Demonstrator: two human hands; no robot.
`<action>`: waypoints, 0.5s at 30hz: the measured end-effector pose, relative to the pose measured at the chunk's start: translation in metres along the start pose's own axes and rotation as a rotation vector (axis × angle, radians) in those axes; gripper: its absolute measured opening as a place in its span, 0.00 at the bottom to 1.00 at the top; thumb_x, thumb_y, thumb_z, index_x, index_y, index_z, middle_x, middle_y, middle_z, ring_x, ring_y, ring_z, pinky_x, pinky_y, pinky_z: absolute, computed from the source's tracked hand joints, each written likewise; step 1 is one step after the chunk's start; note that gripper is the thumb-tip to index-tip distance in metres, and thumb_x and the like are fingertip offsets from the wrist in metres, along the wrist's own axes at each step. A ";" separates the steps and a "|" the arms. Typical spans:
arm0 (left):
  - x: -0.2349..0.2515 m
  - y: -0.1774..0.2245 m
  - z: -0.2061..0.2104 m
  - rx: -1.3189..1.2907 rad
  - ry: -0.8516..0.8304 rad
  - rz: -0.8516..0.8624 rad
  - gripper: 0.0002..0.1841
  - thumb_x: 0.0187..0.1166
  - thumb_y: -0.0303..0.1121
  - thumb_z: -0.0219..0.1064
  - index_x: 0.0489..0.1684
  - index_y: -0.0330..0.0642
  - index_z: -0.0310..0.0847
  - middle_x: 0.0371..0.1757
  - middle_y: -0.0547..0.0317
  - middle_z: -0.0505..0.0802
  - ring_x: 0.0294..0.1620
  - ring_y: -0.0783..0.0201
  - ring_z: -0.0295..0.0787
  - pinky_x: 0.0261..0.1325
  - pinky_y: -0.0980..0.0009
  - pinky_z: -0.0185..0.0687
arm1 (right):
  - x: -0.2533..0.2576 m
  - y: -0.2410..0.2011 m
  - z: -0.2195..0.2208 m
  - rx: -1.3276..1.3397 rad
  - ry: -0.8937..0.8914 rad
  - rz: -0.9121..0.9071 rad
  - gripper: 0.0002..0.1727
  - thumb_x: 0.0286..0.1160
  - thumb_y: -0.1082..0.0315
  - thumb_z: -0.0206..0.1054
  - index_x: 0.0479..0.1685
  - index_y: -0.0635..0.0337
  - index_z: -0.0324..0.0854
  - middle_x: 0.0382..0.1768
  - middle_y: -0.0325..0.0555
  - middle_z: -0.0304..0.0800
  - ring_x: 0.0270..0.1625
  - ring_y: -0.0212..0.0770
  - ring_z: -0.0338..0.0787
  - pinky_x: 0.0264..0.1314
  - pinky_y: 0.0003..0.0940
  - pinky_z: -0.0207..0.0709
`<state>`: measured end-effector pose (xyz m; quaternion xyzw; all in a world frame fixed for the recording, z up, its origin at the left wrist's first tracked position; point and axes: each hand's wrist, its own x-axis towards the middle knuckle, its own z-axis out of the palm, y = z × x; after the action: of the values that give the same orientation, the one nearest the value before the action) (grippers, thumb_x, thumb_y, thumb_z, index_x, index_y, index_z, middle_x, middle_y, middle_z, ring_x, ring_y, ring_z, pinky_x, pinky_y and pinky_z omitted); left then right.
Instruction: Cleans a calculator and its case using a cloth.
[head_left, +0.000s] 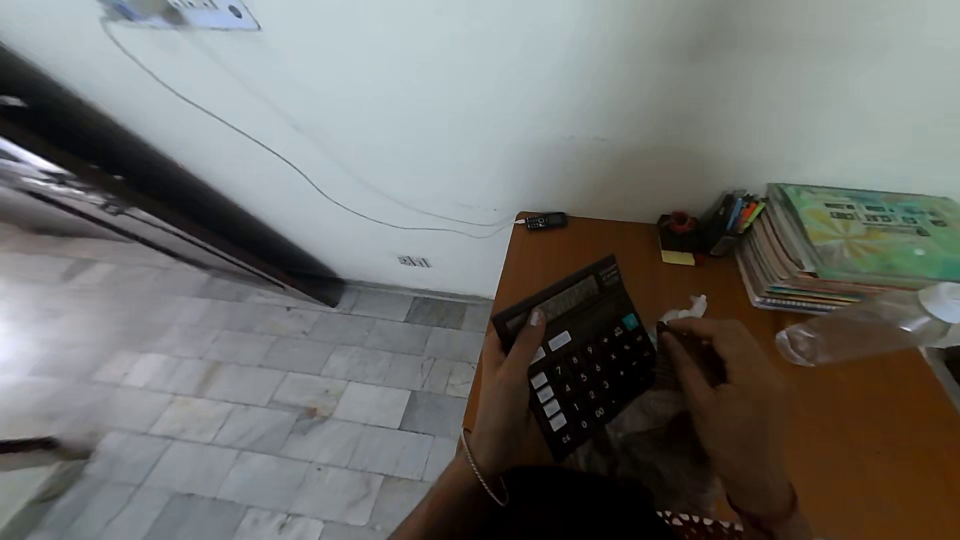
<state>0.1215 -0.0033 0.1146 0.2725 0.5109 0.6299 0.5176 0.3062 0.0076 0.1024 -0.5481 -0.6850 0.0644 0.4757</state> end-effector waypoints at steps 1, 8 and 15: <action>0.002 0.004 -0.001 0.002 -0.006 -0.035 0.11 0.88 0.33 0.50 0.52 0.48 0.80 0.35 0.66 0.95 0.34 0.73 0.94 0.40 0.74 0.92 | -0.001 0.001 0.000 -0.024 -0.011 -0.024 0.11 0.72 0.65 0.68 0.44 0.64 0.90 0.37 0.47 0.87 0.35 0.27 0.84 0.38 0.14 0.76; 0.004 0.007 -0.005 0.047 -0.032 -0.003 0.12 0.87 0.35 0.52 0.46 0.51 0.85 0.34 0.68 0.95 0.34 0.75 0.93 0.40 0.76 0.91 | -0.005 0.002 0.006 -0.110 -0.038 -0.052 0.10 0.70 0.69 0.69 0.41 0.65 0.91 0.39 0.54 0.89 0.37 0.39 0.90 0.36 0.26 0.82; 0.001 0.003 -0.005 0.130 -0.051 0.047 0.12 0.87 0.32 0.52 0.47 0.52 0.84 0.34 0.71 0.95 0.34 0.77 0.93 0.40 0.77 0.90 | -0.008 -0.011 0.010 -0.062 -0.066 -0.085 0.08 0.69 0.68 0.70 0.38 0.62 0.92 0.39 0.52 0.90 0.36 0.34 0.89 0.36 0.19 0.80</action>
<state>0.1151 -0.0038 0.1156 0.3334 0.5308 0.6004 0.4966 0.2910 0.0016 0.0988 -0.5304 -0.7247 0.0410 0.4381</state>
